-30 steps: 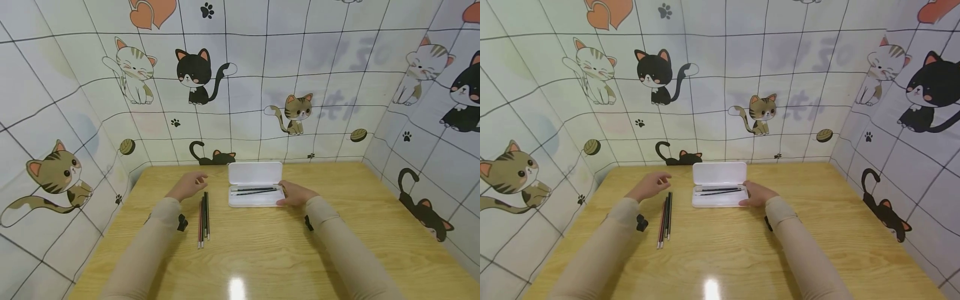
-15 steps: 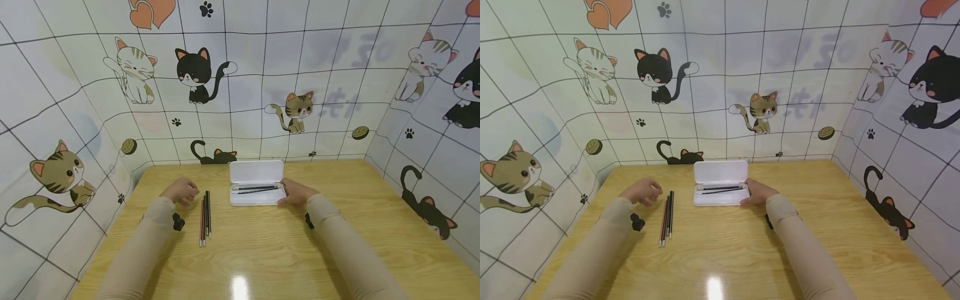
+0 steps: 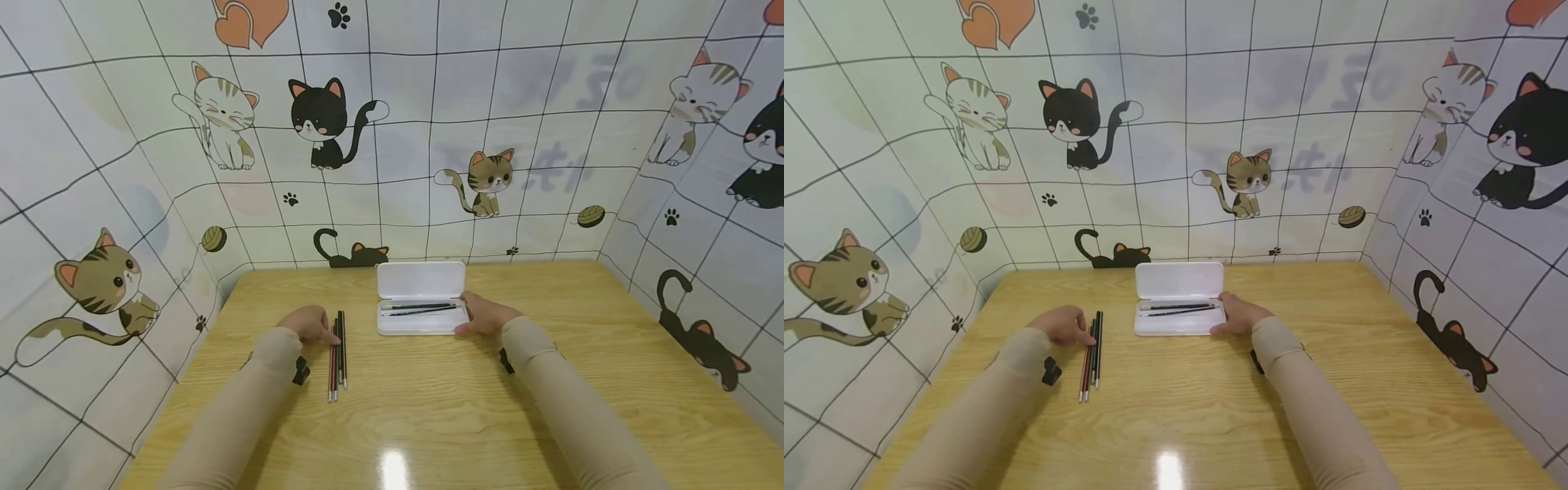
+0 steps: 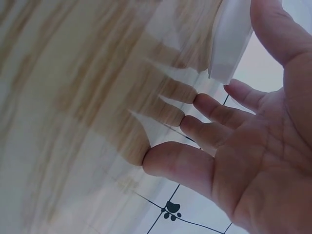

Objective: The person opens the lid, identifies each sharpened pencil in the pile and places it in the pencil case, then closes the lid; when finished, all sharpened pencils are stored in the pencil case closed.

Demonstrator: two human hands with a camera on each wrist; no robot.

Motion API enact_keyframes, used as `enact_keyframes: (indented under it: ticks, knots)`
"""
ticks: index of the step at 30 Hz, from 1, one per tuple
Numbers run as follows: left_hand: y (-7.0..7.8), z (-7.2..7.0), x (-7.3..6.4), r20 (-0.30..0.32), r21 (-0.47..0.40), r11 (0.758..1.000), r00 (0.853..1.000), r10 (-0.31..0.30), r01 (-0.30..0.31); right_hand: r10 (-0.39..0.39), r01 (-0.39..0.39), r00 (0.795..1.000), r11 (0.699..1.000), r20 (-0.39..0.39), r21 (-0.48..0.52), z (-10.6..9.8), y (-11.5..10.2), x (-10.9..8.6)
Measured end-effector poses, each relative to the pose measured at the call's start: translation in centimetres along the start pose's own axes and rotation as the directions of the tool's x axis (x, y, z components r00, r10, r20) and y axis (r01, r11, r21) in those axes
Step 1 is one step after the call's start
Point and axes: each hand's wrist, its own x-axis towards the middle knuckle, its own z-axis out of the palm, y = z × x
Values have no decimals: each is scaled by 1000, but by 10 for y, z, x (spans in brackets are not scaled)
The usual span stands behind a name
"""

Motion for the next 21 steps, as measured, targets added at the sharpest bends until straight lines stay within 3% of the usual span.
enact_keyframes:
  ticks: [8,15,21]
  knots:
    - [7,-3,-2,-30,141,990,1000,-4,8,-4,4,1000,1000,-10,15,1,0,-1]
    - [5,-7,-5,8,116,993,1000,28,-28,-18,18,1000,1000,-8,-3,0,0,-3]
    - [3,-8,-5,44,73,997,999,1,-5,-9,9,1000,1000,3,3,0,0,-2]
